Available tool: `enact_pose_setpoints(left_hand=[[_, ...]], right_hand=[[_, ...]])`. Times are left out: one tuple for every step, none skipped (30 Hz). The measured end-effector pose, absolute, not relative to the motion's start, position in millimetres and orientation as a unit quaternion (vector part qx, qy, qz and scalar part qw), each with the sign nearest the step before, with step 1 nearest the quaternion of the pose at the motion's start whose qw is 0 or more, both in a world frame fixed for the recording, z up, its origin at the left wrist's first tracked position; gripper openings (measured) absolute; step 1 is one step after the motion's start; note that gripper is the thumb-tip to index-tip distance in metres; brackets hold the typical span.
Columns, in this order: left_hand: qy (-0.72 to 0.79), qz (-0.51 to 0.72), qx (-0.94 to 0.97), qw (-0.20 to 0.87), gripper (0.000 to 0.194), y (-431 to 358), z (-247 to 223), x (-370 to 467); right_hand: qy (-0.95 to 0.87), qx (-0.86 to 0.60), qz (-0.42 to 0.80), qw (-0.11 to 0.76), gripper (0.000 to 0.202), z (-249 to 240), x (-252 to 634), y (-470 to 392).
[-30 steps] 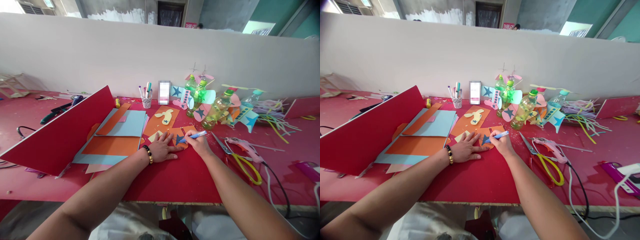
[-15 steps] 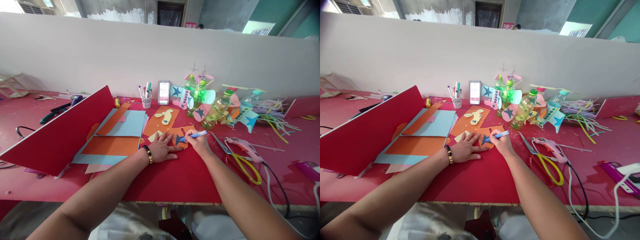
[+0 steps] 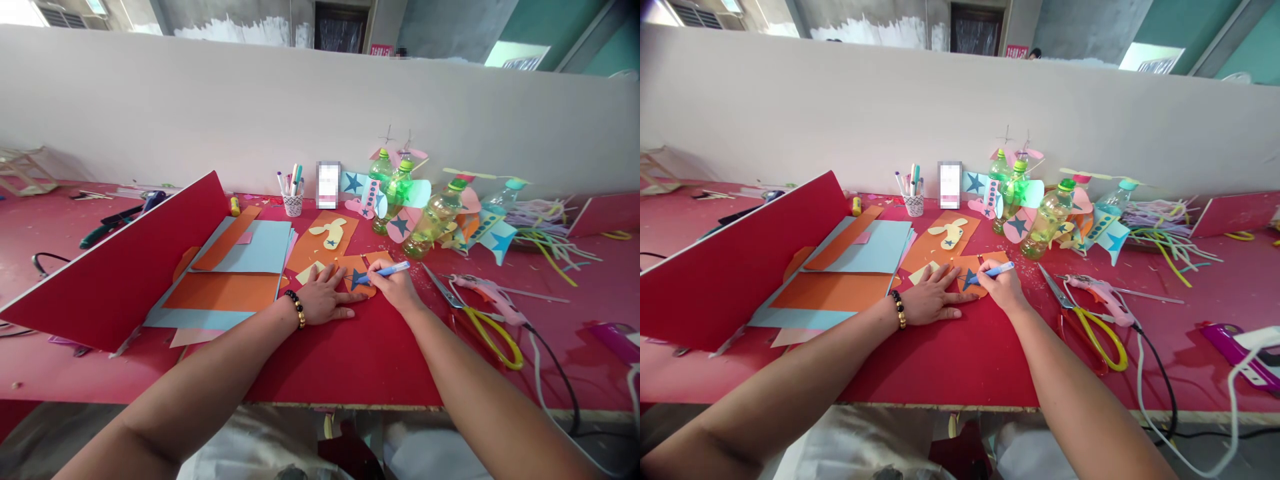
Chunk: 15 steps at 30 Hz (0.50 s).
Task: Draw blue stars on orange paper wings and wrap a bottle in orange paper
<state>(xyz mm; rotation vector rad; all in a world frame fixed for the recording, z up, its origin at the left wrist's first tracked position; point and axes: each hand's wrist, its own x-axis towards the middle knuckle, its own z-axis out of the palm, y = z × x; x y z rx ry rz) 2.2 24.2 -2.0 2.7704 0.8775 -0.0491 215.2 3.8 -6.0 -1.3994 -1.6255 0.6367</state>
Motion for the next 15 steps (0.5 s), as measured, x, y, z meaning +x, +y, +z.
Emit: enact_pose_setpoints(left_hand=[[0.3, -0.017, 0.947, 0.116, 0.054, 24.3, -2.3, 2.2], [0.3, -0.018, 0.947, 0.116, 0.054, 24.3, -2.4, 2.2], [0.3, -0.02, 0.947, 0.116, 0.055, 24.4, -2.6, 2.1], [0.3, -0.021, 0.947, 0.115, 0.055, 24.4, -2.7, 2.1], [0.3, -0.022, 0.947, 0.115, 0.055, 24.5, -2.8, 2.0], [0.3, -0.022, 0.947, 0.114, 0.055, 24.7, -3.1, 1.9], [0.299, -0.021, 0.947, 0.114, 0.055, 24.9, -3.5, 1.8], [0.299, -0.02, 0.947, 0.114, 0.055, 25.2, -4.0, 1.8], [0.298, -0.019, 0.947, 0.114, 0.055, 25.4, -4.4, 1.7], [0.298, -0.018, 0.947, 0.115, 0.055, 25.7, -4.8, 1.6], [0.298, -0.018, 0.947, 0.116, 0.055, 25.9, -5.1, 1.6], [0.297, -0.017, 0.948, 0.116, 0.055, 26.0, -5.1, 1.6], [0.297, -0.017, 0.948, 0.115, 0.055, 26.0, -5.0, 1.6], [0.296, -0.016, 0.948, 0.114, 0.054, 26.0, -4.8, 1.7], [0.296, -0.016, 0.948, 0.113, 0.054, 25.8, -4.4, 1.8]], right_hand=[[-0.649, -0.564, 0.253, 0.444, 0.014, -5.8, 215.2, 3.8], [-0.646, -0.563, 0.251, 0.45, 0.014, -5.6, 215.2, 3.7], [-0.646, -0.559, 0.253, 0.453, 0.014, -5.4, 215.2, 3.6], [-0.65, -0.555, 0.256, 0.452, 0.014, -5.3, 215.2, 3.5], [-0.655, -0.552, 0.258, 0.446, 0.014, -5.3, 215.3, 3.5], [-0.66, -0.552, 0.259, 0.439, 0.014, -5.3, 215.3, 3.6], [-0.662, -0.555, 0.257, 0.433, 0.014, -5.4, 215.4, 3.8], [-0.661, -0.56, 0.253, 0.431, 0.014, -5.5, 215.4, 4.0], [-0.656, -0.566, 0.248, 0.433, 0.014, -5.5, 215.4, 4.2], [-0.649, -0.57, 0.245, 0.44, 0.014, -5.5, 215.4, 4.4], [-0.645, -0.57, 0.245, 0.447, 0.014, -5.6, 215.3, 4.5], [-0.644, -0.565, 0.247, 0.453, 0.014, -5.6, 215.2, 4.5], [-0.646, -0.559, 0.252, 0.454, 0.014, -5.8, 215.1, 4.5], [-0.651, -0.554, 0.256, 0.452, 0.014, -6.2, 215.0, 4.5], [-0.655, -0.552, 0.258, 0.446, 0.014, -6.7, 214.9, 4.7]])
